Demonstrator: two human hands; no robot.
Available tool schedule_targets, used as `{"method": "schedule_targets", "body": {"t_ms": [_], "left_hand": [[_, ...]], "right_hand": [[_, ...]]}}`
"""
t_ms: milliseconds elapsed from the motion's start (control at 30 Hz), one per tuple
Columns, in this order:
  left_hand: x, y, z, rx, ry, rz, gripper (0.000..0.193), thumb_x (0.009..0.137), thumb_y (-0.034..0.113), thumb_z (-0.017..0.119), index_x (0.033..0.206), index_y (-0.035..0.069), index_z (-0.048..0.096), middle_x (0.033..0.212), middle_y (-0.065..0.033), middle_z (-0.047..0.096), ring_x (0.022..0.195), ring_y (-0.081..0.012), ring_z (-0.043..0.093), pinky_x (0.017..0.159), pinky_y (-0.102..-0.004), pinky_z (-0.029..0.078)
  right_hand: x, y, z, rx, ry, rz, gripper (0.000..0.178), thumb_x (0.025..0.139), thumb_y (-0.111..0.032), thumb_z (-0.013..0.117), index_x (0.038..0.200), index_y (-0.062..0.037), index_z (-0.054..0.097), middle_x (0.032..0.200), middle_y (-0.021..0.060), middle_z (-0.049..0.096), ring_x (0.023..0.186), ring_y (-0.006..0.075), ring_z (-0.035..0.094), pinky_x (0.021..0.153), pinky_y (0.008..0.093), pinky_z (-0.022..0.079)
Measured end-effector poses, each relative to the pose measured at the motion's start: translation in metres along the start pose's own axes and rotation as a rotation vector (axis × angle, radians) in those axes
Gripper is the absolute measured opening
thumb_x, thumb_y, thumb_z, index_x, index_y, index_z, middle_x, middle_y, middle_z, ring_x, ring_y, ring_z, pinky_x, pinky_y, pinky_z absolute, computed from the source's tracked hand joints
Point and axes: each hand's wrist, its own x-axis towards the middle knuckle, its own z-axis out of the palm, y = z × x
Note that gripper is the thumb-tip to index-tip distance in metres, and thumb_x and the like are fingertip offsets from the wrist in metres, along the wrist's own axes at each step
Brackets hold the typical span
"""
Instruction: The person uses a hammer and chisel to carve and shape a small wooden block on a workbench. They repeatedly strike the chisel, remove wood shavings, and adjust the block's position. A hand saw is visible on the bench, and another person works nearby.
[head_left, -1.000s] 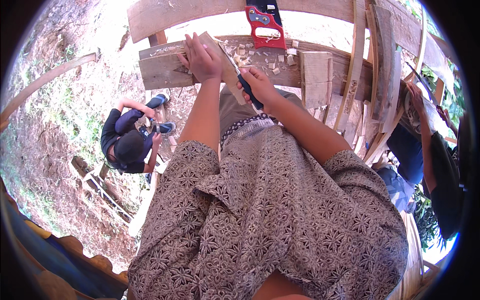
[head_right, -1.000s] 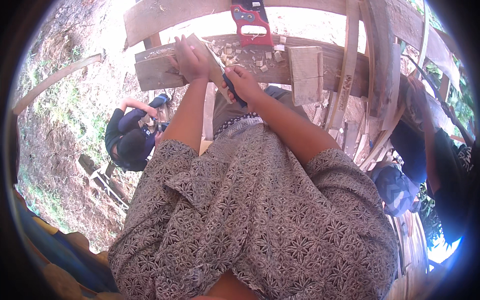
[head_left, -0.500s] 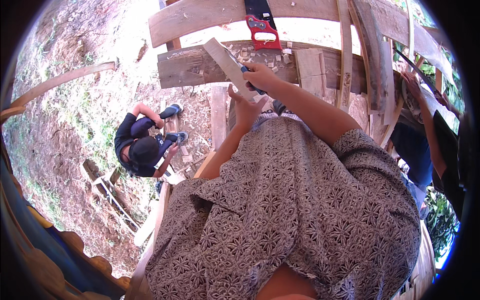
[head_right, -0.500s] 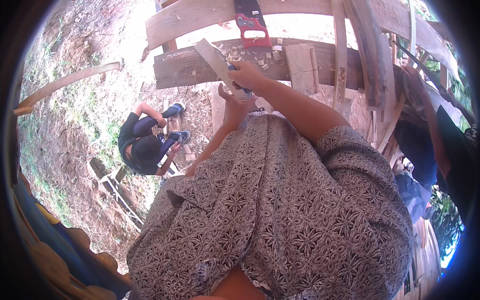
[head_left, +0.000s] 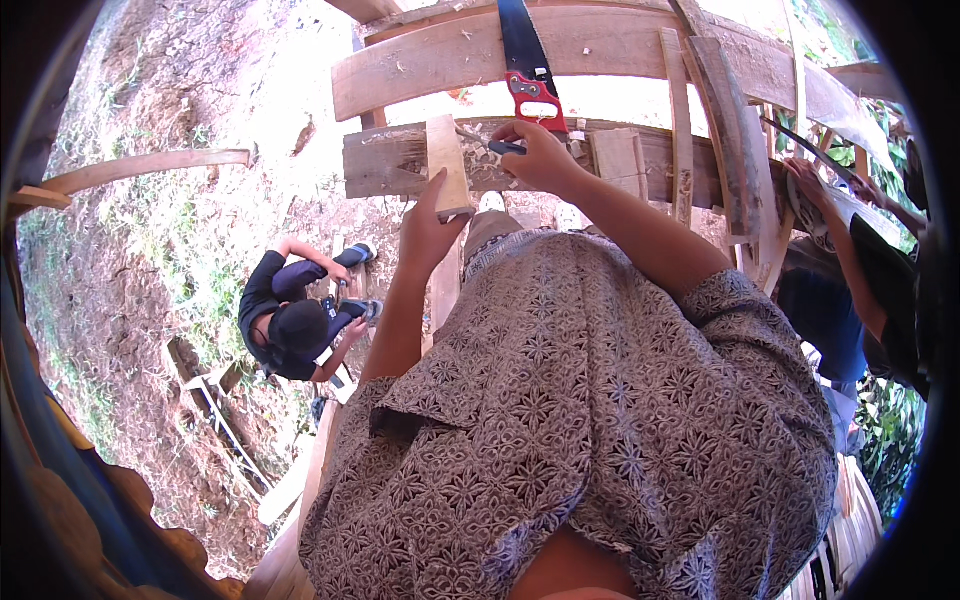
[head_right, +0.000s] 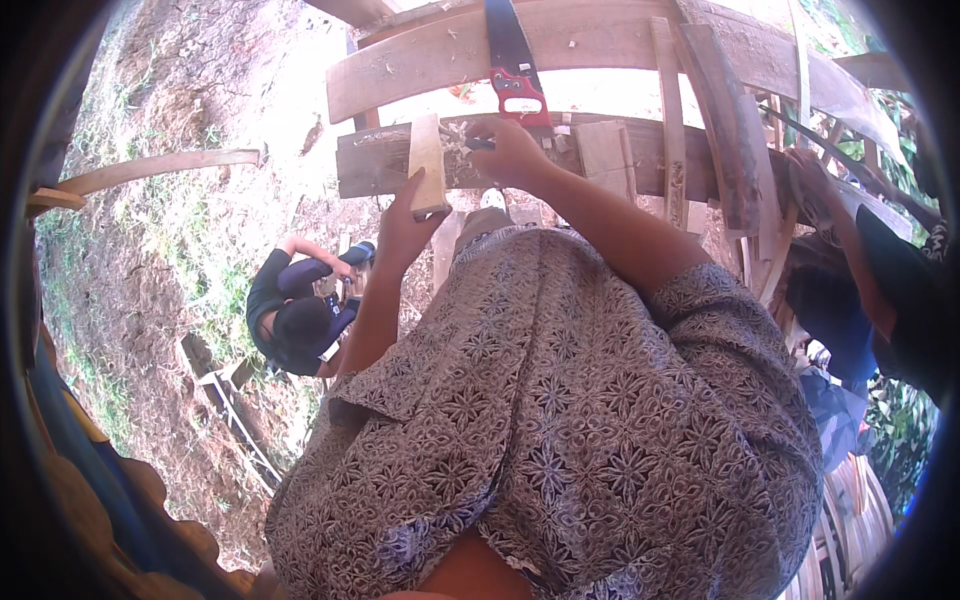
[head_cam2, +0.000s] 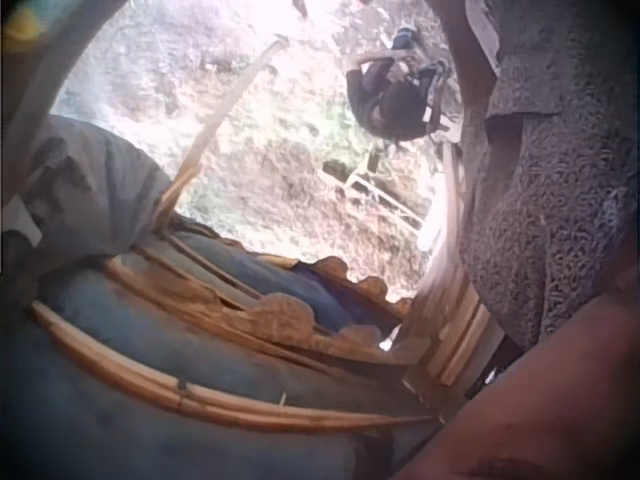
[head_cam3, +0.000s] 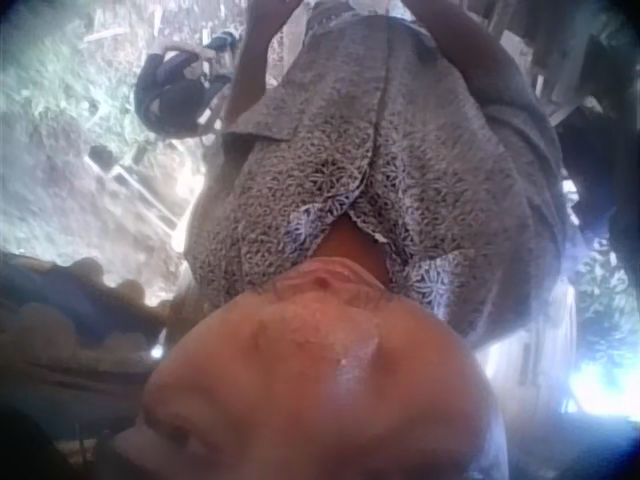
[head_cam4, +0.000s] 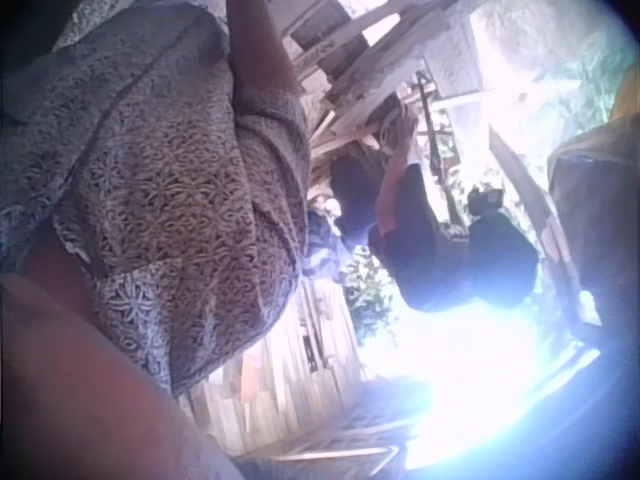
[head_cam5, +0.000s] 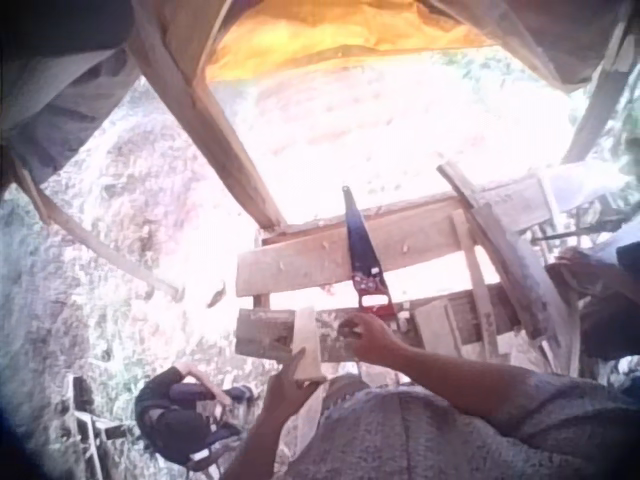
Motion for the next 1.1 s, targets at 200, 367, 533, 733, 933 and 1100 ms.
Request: {"method": "schedule_targets", "body": {"t_ms": [200, 367, 533, 733, 933, 1100], "left_hand": [[0.014, 0.048, -0.048, 0.103, -0.081, -0.05, 0.049, 0.088, 0.041, 0.085, 0.127, 0.013, 0.075, 0.099, -0.0175, 0.079, 0.091, -0.0269, 0.078, 0.08, -0.0382, 0.057], [0.021, 0.063, -0.024, 0.338, 0.058, 0.261, 0.044, 0.09, 0.038, 0.082, 0.128, 0.016, 0.075, 0.105, -0.0173, 0.075, 0.098, -0.0295, 0.073, 0.085, -0.0412, 0.055], [0.019, 0.06, 0.024, -0.039, -0.097, 0.492, 0.041, 0.093, 0.028, 0.078, 0.127, 0.006, 0.072, 0.126, -0.015, 0.066, 0.111, -0.0366, 0.069, 0.095, -0.0445, 0.053], [0.014, 0.054, 0.029, -0.058, -0.309, 0.489, 0.046, 0.088, 0.02, 0.079, 0.128, 0.002, 0.065, 0.126, -0.0165, 0.064, 0.104, -0.0295, 0.072, 0.085, -0.0387, 0.061], [0.028, 0.068, 0.049, 0.061, -0.401, 0.423, 0.049, 0.084, 0.027, 0.085, 0.116, -0.002, 0.059, 0.114, -0.0173, 0.059, 0.094, -0.0275, 0.07, 0.078, -0.0373, 0.061], [0.014, 0.07, 0.055, 0.009, -0.371, 0.404, 0.056, 0.085, 0.034, 0.086, 0.115, -0.002, 0.057, 0.113, -0.0165, 0.057, 0.101, -0.0262, 0.068, 0.078, -0.0349, 0.061]], "right_hand": [[-0.02, -0.042, -0.028, -0.007, 0.046, -0.13, 0.029, 0.098, -0.019, 0.073, 0.123, -0.0043, 0.066, 0.096, 0.0053, 0.073, 0.088, 0.0113, 0.072, 0.079, 0.0279, 0.056], [-0.042, -0.039, -0.043, -0.056, 0.091, -0.155, 0.034, 0.098, -0.021, 0.075, 0.127, -0.0064, 0.066, 0.097, 0.0037, 0.072, 0.086, 0.01, 0.071, 0.077, 0.0269, 0.056], [-0.075, -0.021, -0.046, -0.011, 0.169, -0.176, 0.033, 0.097, -0.018, 0.077, 0.127, -0.0061, 0.069, 0.099, 0.0046, 0.073, 0.088, 0.0115, 0.072, 0.078, 0.0286, 0.057], [-0.106, -0.006, -0.018, -0.049, 0.307, -0.211, 0.033, 0.094, -0.016, 0.08, 0.125, -0.0097, 0.074, 0.115, 0.0087, 0.066, 0.096, 0.0169, 0.074, 0.082, 0.0303, 0.06], [-0.093, 0.005, -0.021, 0.054, 0.403, -0.15, 0.037, 0.095, -0.026, 0.076, 0.128, -0.0092, 0.072, 0.098, 0.0165, 0.078, 0.087, 0.0258, 0.077, 0.078, 0.0389, 0.058], [-0.101, 0.004, -0.024, 0.083, 0.377, -0.084, 0.037, 0.096, -0.029, 0.074, 0.126, -0.0084, 0.072, 0.098, 0.0144, 0.078, 0.087, 0.0267, 0.077, 0.078, 0.0402, 0.058]]}}
